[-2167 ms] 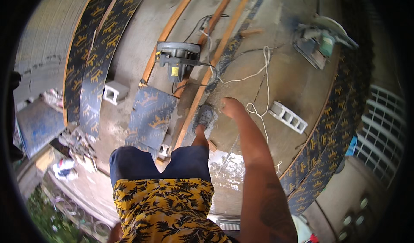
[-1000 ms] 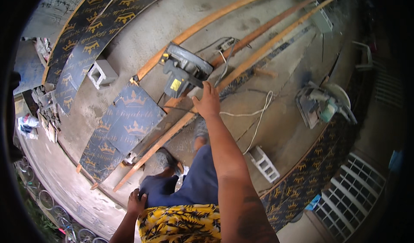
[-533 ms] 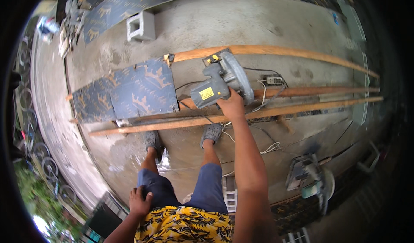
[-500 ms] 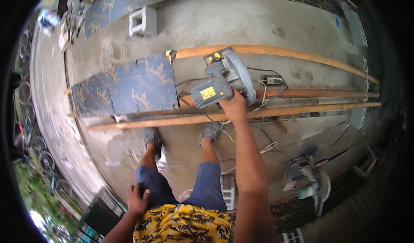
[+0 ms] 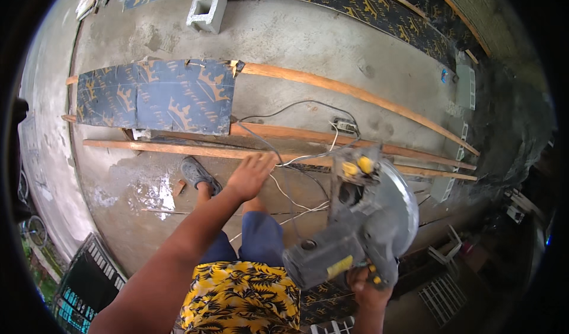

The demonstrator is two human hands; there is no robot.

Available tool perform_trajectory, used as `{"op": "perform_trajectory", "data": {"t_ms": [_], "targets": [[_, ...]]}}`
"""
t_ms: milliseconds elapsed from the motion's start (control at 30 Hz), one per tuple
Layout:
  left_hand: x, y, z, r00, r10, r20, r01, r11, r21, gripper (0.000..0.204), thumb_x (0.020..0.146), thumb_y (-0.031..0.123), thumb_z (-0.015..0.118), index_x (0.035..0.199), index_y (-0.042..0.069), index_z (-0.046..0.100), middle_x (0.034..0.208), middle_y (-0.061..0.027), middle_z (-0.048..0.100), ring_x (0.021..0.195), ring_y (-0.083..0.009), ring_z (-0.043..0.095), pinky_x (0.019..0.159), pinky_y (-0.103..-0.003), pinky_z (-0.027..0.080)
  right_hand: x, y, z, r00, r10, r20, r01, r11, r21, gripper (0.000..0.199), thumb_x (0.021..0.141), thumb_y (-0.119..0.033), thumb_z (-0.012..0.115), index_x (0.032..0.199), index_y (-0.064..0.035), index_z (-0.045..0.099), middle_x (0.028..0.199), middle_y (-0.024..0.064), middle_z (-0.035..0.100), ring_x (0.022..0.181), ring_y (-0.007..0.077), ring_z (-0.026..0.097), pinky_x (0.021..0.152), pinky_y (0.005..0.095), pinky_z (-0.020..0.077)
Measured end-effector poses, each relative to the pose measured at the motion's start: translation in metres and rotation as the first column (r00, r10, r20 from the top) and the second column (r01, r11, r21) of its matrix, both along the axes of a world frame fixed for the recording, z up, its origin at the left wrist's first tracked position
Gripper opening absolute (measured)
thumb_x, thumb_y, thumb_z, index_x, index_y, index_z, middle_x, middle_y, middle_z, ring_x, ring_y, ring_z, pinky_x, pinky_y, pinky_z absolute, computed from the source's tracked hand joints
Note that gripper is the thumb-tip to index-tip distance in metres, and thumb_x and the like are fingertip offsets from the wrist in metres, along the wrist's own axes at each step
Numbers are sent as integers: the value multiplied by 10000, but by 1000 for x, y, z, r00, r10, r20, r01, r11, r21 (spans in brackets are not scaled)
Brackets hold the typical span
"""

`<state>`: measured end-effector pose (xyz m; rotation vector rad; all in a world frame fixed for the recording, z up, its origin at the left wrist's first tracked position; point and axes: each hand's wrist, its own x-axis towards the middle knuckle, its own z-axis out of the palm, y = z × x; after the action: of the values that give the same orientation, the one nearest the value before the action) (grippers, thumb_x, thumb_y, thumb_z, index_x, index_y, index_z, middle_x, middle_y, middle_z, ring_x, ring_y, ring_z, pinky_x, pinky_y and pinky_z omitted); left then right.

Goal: The person selects nails from a container, hammers nails into a plywood sheet to attach wooden strips, uses a circular saw to cut a strip, and continues hammering nails to secure the strips. The person works on a concrete floor with construction debris nearby.

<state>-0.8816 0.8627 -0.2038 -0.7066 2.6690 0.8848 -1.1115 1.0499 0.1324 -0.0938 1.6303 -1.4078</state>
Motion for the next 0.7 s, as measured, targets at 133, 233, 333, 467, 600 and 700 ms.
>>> {"op": "perform_trajectory", "data": {"t_ms": [133, 233, 333, 467, 600, 700], "targets": [[-59, 50, 6, 817, -528, 231, 487, 847, 214, 578, 1030, 303, 531, 1583, 147, 474, 1544, -104, 563, 1443, -361, 493, 1215, -495, 353, -8, 13, 46, 997, 19, -76, -22, 999, -49, 718, 773, -53, 813, 1404, 68, 492, 593, 40, 506, 477, 196, 518, 501, 389, 416], [-29, 118, 26, 826, -537, 171, 217, 584, 782, 719, 908, 564, 689, 1482, 140, 601, 1403, -210, 650, 1343, -385, 587, 1144, -460, 435, -12, -3, 46, 995, 19, -101, -20, 1000, -8, 699, 771, -57, 828, 1381, 64, 508, 624, 50, 532, 493, 203, 538, 511, 386, 435], [53, 181, 49, 995, -19, 99, -69, 588, 806, 664, 953, 547, 675, 1442, 102, 620, 1379, -230, 650, 1278, -399, 623, 1093, -461, 480, -26, -25, 17, 938, 293, -184, -271, 953, 135, 633, 799, -112, 863, 1336, 25, 556, 701, 47, 583, 545, 175, 552, 544, 381, 454], [131, 127, 92, 721, 495, 485, -635, 191, 749, 601, 998, 482, 667, 1430, 68, 610, 1342, -230, 660, 1209, -379, 653, 1054, -437, 506, -31, -102, -41, 585, 752, -304, -610, 655, 446, 563, 796, -152, 854, 1291, 26, 652, 977, 98, 733, 915, 210, 700, 816, 370, 558], [198, 76, 72, 464, 759, 457, -726, 31, 687, 581, 1042, 408, 665, 1447, 6, 554, 1236, -122, 677, 1113, -220, 650, 981, -351, 518, -15, -173, -133, 170, 957, -235, -743, 281, 608, 603, 784, -225, 803, 1339, -33, 662, 1007, 207, 761, 957, 348, 742, 869, 425, 577], [210, 52, 75, 310, 872, 378, -685, -70, 725, 586, 1063, 371, 650, 1473, -20, 501, 1202, -83, 656, 1101, -173, 627, 986, -325, 503, 18, -219, -172, 12, 990, -143, -723, 107, 683, 612, 796, -271, 762, 1362, -63, 658, 940, 230, 747, 918, 401, 731, 851, 478, 575]]}}
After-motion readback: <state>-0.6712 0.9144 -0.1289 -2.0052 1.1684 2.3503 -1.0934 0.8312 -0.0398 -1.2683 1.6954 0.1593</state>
